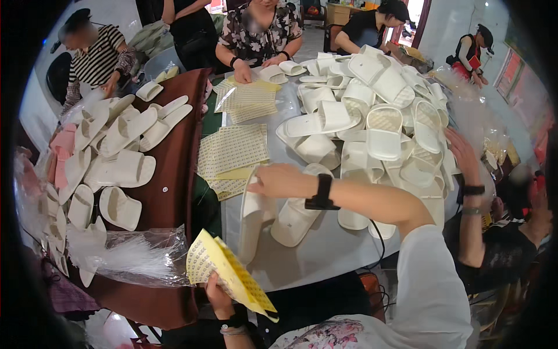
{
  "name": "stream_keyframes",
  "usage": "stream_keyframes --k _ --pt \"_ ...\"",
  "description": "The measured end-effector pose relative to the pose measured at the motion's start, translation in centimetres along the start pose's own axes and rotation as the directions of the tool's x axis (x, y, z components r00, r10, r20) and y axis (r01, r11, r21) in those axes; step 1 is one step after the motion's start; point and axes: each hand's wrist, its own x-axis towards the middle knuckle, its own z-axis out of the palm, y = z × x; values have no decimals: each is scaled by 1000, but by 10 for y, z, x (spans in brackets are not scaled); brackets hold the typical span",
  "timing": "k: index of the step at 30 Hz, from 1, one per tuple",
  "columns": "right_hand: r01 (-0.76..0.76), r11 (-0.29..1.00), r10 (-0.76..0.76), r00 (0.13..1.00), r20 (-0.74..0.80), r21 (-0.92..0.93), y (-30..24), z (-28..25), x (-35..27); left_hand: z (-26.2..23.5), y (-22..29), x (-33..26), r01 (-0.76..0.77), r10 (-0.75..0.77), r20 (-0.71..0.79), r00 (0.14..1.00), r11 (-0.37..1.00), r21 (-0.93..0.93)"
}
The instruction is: Apply size labels to white slippers in a manufacturing setting.
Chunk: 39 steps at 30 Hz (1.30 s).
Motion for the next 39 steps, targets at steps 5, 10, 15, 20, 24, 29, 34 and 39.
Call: stream_keyframes --k 5,10,15,20,24,29,34,39 --pt "77 979 -114 974 -198 -187 20 28 6 -1 6 0 30 -30 -2 1000 999 9" --pt "-47 900 24 998 -56 -434 45 12 -46 -4 1 3 33 -36 -50 998 997 -72" --pt "-55 967 92 985 143 -247 78 19 -49 -7 0 4 68 -72 -39 997 994 -88" --pt "131 980 -116 987 108 -148 48 26 -33 -13 2 5 77 -75 33 997 993 -95" --pt "227 943 -263 957 -125 -242 29 43 -14 -2 7 5 80 -82 -24 996 994 -68" --pt "223 944 -242 969 -54 -243 7 75 10 -8 1 8 76 -73 26 997 989 -129" --pt "123 982 -89 970 225 -141 5 66 12 2 7 3 95 -97 -1 995 982 -165" --pt "235 962 -170 913 371 -140 15 49 -24 -5 7 5 116 -114 21 993 987 -115"
